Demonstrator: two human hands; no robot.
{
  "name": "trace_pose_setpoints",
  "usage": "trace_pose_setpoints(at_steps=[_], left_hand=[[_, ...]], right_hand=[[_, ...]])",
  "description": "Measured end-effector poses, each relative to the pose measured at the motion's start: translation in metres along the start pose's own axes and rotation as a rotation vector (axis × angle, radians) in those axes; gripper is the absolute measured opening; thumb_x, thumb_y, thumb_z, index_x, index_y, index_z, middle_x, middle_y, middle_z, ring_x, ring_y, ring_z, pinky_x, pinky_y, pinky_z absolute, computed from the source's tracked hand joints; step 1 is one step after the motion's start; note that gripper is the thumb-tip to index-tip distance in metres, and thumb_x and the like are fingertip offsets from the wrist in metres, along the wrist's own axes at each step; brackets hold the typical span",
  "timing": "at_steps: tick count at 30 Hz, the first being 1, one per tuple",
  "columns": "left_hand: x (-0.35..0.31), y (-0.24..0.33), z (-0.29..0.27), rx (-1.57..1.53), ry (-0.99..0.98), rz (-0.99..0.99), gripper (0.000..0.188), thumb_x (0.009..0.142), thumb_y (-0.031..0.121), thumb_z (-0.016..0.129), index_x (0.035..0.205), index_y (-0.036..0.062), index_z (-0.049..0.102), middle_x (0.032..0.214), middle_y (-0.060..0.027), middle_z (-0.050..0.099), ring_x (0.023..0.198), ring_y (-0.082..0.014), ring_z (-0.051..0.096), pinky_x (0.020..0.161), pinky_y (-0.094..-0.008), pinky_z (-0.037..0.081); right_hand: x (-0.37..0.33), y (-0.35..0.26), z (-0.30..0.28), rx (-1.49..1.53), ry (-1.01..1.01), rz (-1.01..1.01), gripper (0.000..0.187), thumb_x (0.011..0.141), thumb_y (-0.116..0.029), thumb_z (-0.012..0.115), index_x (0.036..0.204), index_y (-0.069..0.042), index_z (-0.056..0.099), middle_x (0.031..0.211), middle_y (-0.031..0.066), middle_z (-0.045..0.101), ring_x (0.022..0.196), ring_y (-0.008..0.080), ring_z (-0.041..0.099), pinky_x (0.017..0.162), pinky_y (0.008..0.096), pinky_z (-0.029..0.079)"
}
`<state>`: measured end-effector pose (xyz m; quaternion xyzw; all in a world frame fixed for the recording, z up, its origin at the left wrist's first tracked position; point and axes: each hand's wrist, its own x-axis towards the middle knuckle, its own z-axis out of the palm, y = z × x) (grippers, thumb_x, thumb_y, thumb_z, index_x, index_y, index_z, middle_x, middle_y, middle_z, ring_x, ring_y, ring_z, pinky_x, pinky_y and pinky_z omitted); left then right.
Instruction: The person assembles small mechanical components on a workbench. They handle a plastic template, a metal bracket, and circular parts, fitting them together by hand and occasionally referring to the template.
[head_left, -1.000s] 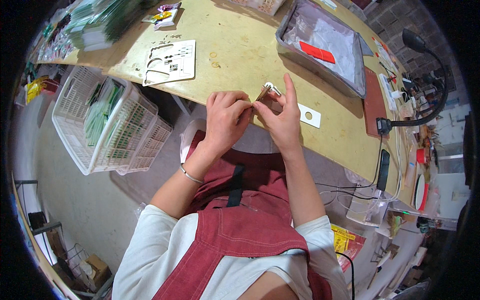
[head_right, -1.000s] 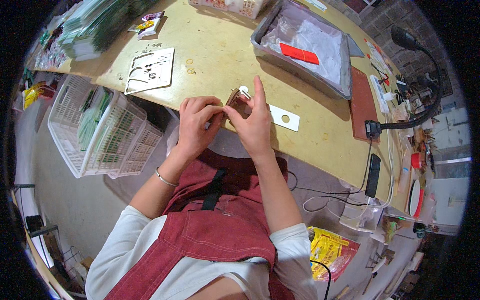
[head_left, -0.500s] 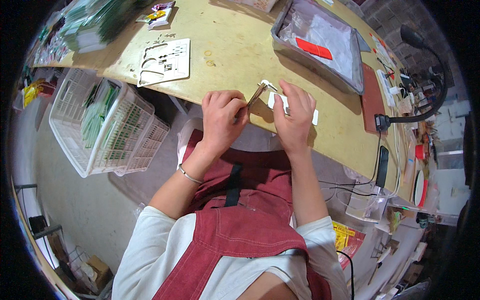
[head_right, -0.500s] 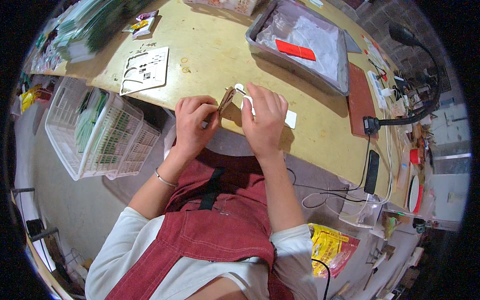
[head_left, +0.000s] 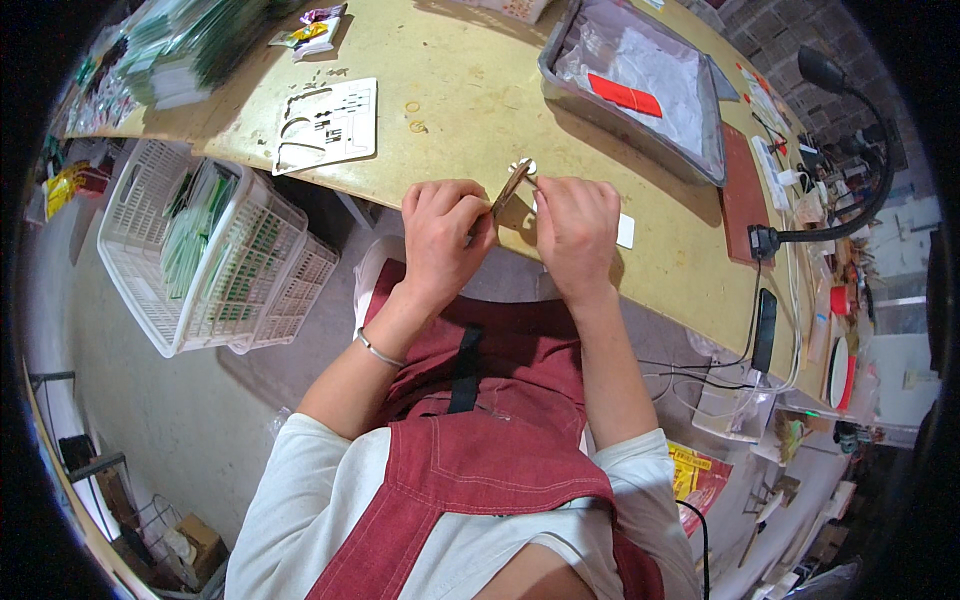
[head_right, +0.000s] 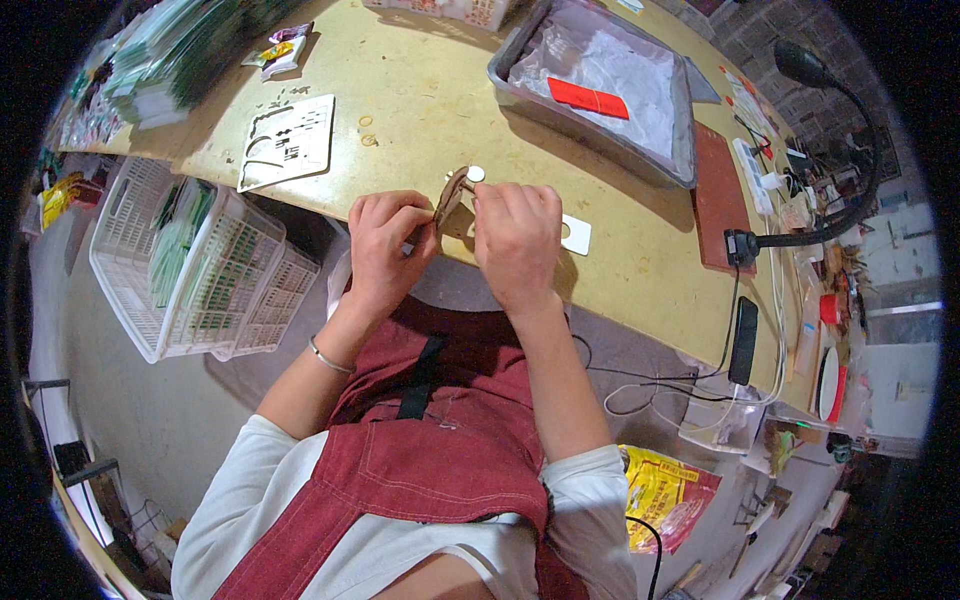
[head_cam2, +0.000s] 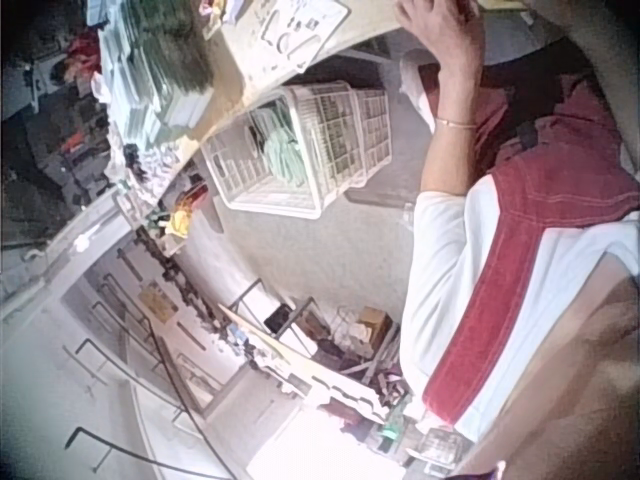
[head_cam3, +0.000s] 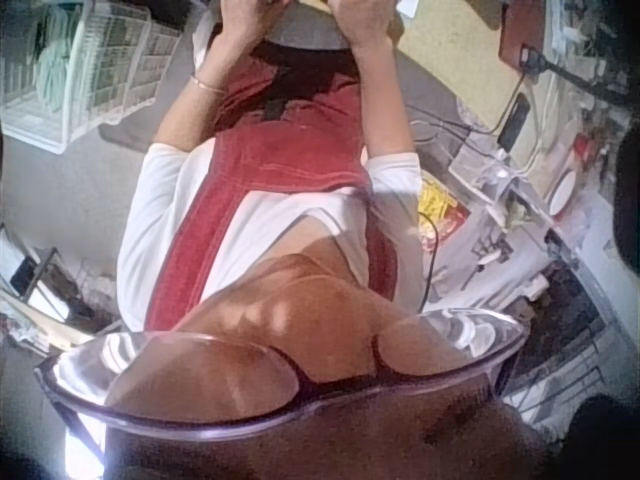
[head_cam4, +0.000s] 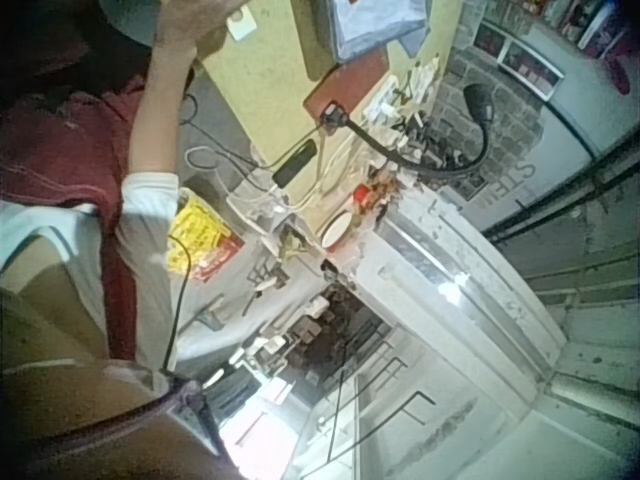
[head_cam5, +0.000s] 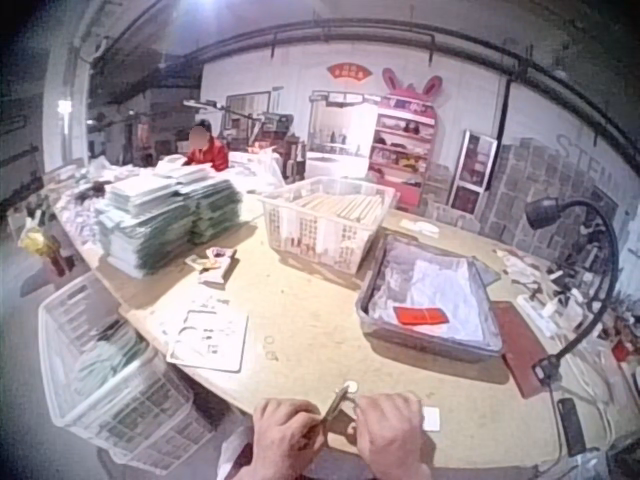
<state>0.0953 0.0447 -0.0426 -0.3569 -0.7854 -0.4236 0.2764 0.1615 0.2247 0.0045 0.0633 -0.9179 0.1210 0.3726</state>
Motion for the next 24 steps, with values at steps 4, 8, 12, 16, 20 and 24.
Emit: trace_pose_setpoints(at_steps=[4,8,12,16,20,24], left_hand=[[0.000,0.000,0.001,0.009,0.007,0.003,0.025,0.074,0.001,0.081,0.095,0.0106,0.070,0.108,-0.0030,0.072,0.102,-0.0261,0.066,0.097,-0.0418,0.045],[-0.001,-0.001,0.002,0.005,0.024,-0.004,0.025,0.073,0.003,0.081,0.094,0.0114,0.070,0.108,-0.0018,0.072,0.102,-0.0253,0.066,0.096,-0.0416,0.045],[-0.002,-0.002,0.004,0.006,0.018,-0.007,0.025,0.073,0.004,0.082,0.093,0.0119,0.070,0.107,-0.0010,0.072,0.102,-0.0243,0.066,0.096,-0.0408,0.045],[-0.001,0.001,0.000,0.021,0.000,-0.023,0.024,0.073,0.005,0.081,0.093,0.0122,0.070,0.107,-0.0008,0.072,0.102,-0.0237,0.066,0.096,-0.0407,0.044],[-0.002,0.000,0.001,0.025,0.002,-0.026,0.024,0.073,0.006,0.081,0.093,0.0123,0.070,0.107,-0.0006,0.072,0.102,-0.0234,0.066,0.096,-0.0411,0.044],[-0.002,-0.001,0.002,0.017,0.013,-0.020,0.023,0.073,0.006,0.081,0.092,0.0121,0.070,0.107,-0.0005,0.072,0.101,-0.0234,0.066,0.096,-0.0412,0.044]], right_hand=[[-0.006,-0.001,0.004,0.135,-0.033,0.094,0.012,0.092,-0.009,0.074,0.103,-0.005,0.072,0.095,0.0115,0.070,0.092,0.0317,0.066,0.092,0.0451,0.046],[-0.004,-0.009,-0.001,0.271,-0.056,0.195,0.010,0.096,-0.011,0.072,0.101,-0.003,0.073,0.093,0.0122,0.071,0.090,0.0342,0.065,0.089,0.0441,0.047],[-0.001,-0.011,-0.002,0.371,-0.061,0.273,0.013,0.100,-0.014,0.069,0.101,-0.002,0.072,0.093,0.0134,0.071,0.088,0.0353,0.064,0.086,0.0440,0.047],[0.000,-0.013,-0.004,0.402,-0.085,0.335,0.019,0.106,-0.019,0.065,0.100,-0.001,0.071,0.092,0.0149,0.072,0.088,0.0357,0.065,0.085,0.0453,0.049],[-0.001,-0.009,0.002,0.565,-0.084,0.517,0.026,0.110,-0.022,0.061,0.099,0.001,0.069,0.088,0.0145,0.072,0.084,0.0300,0.067,0.079,0.0423,0.051],[0.000,0.000,0.007,0.636,-0.080,0.584,0.029,0.112,-0.023,0.059,0.102,0.002,0.069,0.087,0.0064,0.070,0.080,0.0146,0.065,0.073,0.0315,0.052]])
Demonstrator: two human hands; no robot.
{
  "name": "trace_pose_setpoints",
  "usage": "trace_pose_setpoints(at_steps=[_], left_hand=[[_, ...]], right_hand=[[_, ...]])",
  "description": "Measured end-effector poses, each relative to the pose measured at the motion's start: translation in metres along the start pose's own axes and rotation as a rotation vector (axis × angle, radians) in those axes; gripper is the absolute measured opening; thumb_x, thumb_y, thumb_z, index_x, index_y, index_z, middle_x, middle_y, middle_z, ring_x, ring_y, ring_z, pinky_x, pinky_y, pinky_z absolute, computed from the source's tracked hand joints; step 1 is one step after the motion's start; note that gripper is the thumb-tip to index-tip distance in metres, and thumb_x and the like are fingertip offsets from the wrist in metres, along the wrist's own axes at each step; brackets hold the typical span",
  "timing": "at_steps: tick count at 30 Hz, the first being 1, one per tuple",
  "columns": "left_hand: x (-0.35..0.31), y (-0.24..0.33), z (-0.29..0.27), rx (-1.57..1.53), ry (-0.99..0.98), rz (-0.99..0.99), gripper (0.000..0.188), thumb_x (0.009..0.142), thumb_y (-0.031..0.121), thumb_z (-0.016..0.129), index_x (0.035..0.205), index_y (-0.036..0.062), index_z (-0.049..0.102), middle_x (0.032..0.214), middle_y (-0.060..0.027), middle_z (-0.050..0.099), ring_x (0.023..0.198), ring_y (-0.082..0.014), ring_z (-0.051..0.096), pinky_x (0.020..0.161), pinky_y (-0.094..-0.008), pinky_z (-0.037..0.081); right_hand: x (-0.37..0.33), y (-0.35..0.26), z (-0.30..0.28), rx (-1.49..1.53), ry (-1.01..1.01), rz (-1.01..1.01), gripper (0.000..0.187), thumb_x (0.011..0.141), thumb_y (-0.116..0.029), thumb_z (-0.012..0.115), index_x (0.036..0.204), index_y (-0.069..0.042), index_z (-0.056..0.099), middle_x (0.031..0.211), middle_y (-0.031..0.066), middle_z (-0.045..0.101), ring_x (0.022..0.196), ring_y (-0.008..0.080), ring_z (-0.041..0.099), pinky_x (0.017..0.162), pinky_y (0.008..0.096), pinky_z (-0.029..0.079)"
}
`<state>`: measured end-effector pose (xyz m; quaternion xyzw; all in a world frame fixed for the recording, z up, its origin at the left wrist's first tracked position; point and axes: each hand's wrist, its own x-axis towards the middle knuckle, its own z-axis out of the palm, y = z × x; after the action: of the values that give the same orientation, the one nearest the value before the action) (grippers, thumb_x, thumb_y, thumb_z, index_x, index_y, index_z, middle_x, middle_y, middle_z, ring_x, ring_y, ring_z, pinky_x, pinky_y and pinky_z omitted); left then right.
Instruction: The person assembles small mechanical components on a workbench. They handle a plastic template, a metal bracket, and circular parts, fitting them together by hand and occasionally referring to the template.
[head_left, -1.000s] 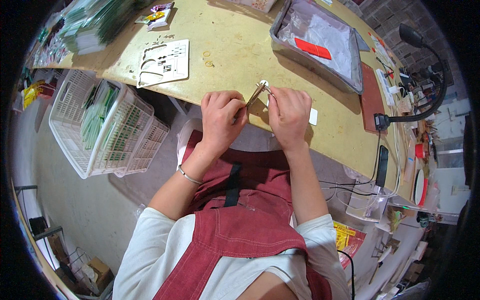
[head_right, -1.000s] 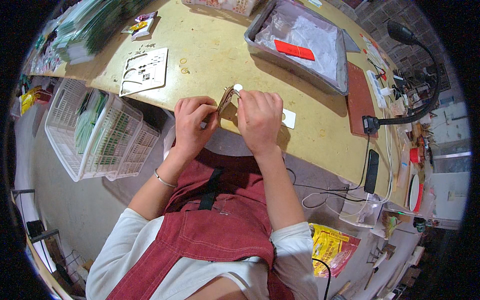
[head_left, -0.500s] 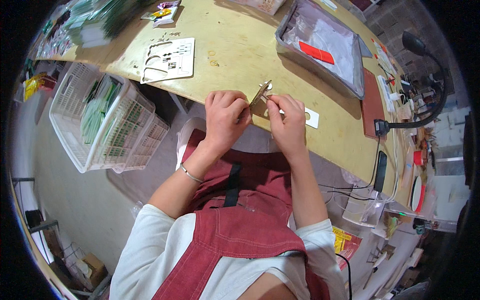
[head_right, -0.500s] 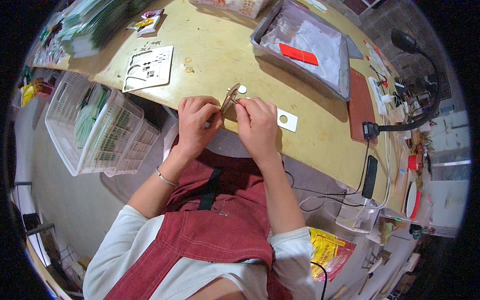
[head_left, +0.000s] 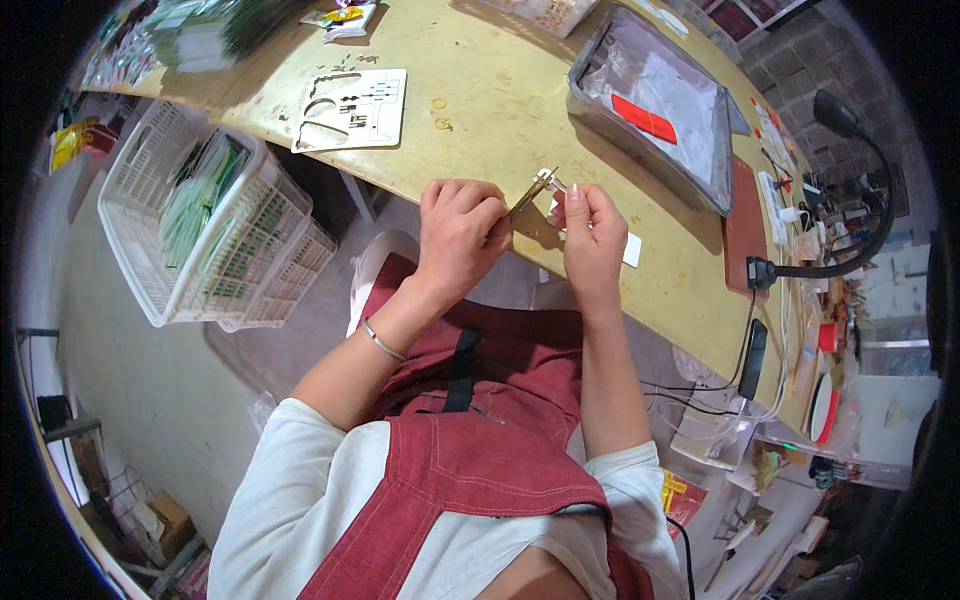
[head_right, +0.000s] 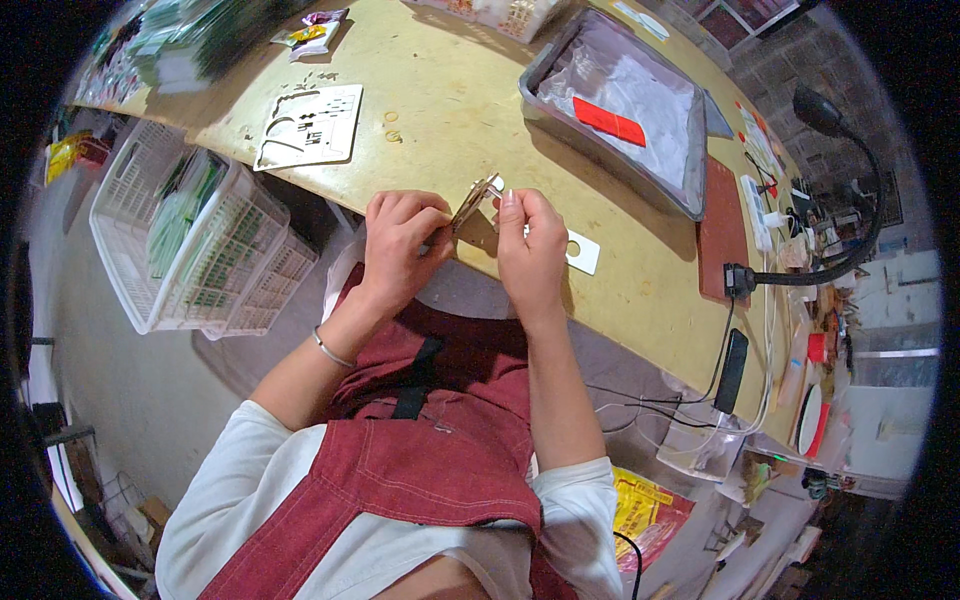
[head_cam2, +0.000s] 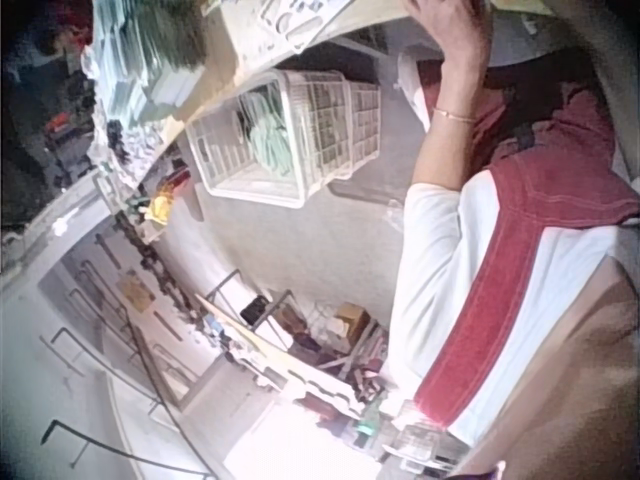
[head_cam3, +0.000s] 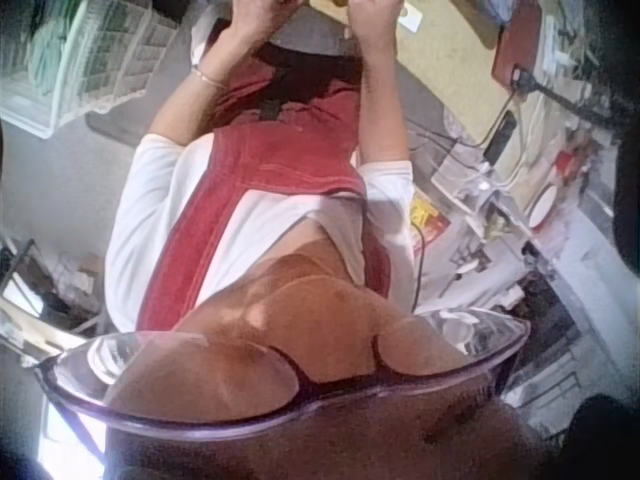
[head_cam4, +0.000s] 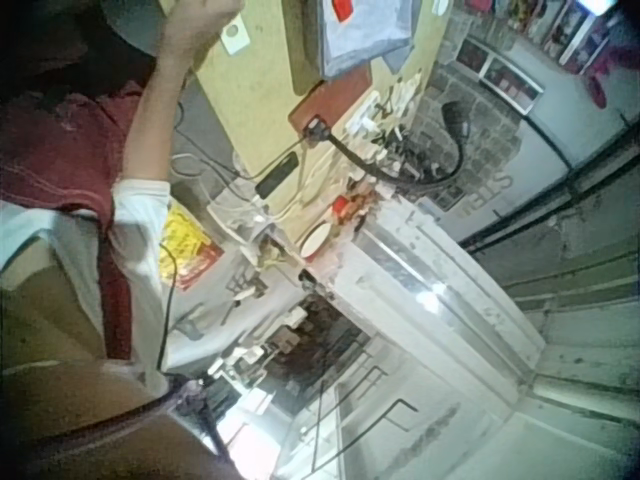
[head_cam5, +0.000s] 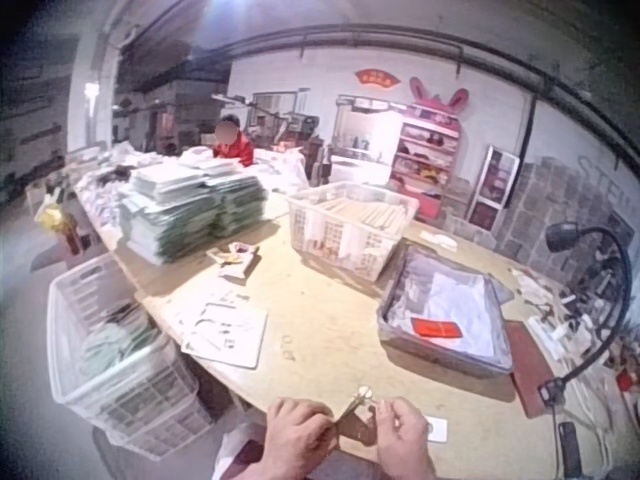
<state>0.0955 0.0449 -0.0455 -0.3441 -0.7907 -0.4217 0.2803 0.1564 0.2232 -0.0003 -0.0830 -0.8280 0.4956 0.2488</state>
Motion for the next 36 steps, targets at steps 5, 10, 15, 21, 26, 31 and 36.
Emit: trace_pose_setpoints(at_steps=[5,10,15,21,26,31,36], left_hand=[[0.001,0.001,-0.002,-0.003,0.000,0.004,0.023,0.073,0.006,0.081,0.091,0.0116,0.069,0.107,-0.0007,0.072,0.101,-0.0234,0.066,0.096,-0.0414,0.044],[0.001,0.000,0.000,0.009,0.008,0.008,0.023,0.073,0.005,0.081,0.091,0.0114,0.069,0.106,-0.0006,0.072,0.101,-0.0234,0.066,0.095,-0.0413,0.045],[0.002,0.002,0.001,0.009,0.022,0.006,0.023,0.072,0.005,0.081,0.090,0.0118,0.068,0.105,-0.0003,0.072,0.100,-0.0235,0.066,0.095,-0.0414,0.045],[0.001,0.001,0.002,0.016,0.021,0.007,0.023,0.072,0.005,0.081,0.090,0.0123,0.068,0.105,-0.0004,0.072,0.100,-0.0235,0.066,0.095,-0.0414,0.045],[0.001,0.000,0.002,0.006,0.010,0.003,0.023,0.072,0.006,0.081,0.090,0.0123,0.069,0.105,-0.0005,0.072,0.101,-0.0237,0.066,0.096,-0.0414,0.044],[0.002,0.001,-0.001,0.016,-0.010,0.003,0.023,0.073,0.006,0.082,0.091,0.0122,0.069,0.106,-0.0005,0.072,0.102,-0.0236,0.066,0.097,-0.0415,0.044],[0.001,0.002,-0.002,0.015,-0.013,0.000,0.024,0.072,0.006,0.082,0.091,0.0121,0.069,0.107,-0.0004,0.072,0.102,-0.0237,0.065,0.097,-0.0413,0.044]], right_hand=[[0.007,0.001,0.005,0.005,0.104,0.005,0.025,0.109,-0.020,0.062,0.099,0.002,0.069,0.082,0.0089,0.070,0.075,0.0178,0.065,0.068,0.0359,0.050],[0.012,0.001,0.005,-0.185,0.158,-0.197,0.017,0.105,-0.016,0.066,0.099,0.000,0.070,0.088,0.0124,0.070,0.080,0.0289,0.066,0.077,0.0417,0.050],[0.008,-0.003,0.000,-0.436,0.110,-0.364,0.012,0.103,-0.013,0.066,0.102,-0.003,0.071,0.090,0.0135,0.069,0.085,0.0344,0.066,0.082,0.0454,0.047],[0.003,-0.004,-0.003,-0.498,0.060,-0.388,0.009,0.100,-0.012,0.068,0.102,-0.005,0.071,0.093,0.0132,0.069,0.087,0.0348,0.065,0.084,0.0455,0.046],[0.002,-0.005,-0.005,-0.515,-0.021,-0.404,0.010,0.101,-0.013,0.066,0.102,-0.004,0.071,0.094,0.0143,0.069,0.088,0.0366,0.064,0.086,0.0464,0.046],[-0.001,-0.003,-0.006,-0.383,-0.105,-0.299,0.018,0.105,-0.018,0.063,0.099,-0.002,0.069,0.092,0.0176,0.069,0.087,0.0374,0.065,0.082,0.0468,0.048],[-0.003,-0.010,-0.005,0.046,-0.177,0.085,0.030,0.112,-0.023,0.058,0.097,0.000,0.070,0.084,0.0059,0.069,0.077,0.0157,0.064,0.072,0.0327,0.051]])
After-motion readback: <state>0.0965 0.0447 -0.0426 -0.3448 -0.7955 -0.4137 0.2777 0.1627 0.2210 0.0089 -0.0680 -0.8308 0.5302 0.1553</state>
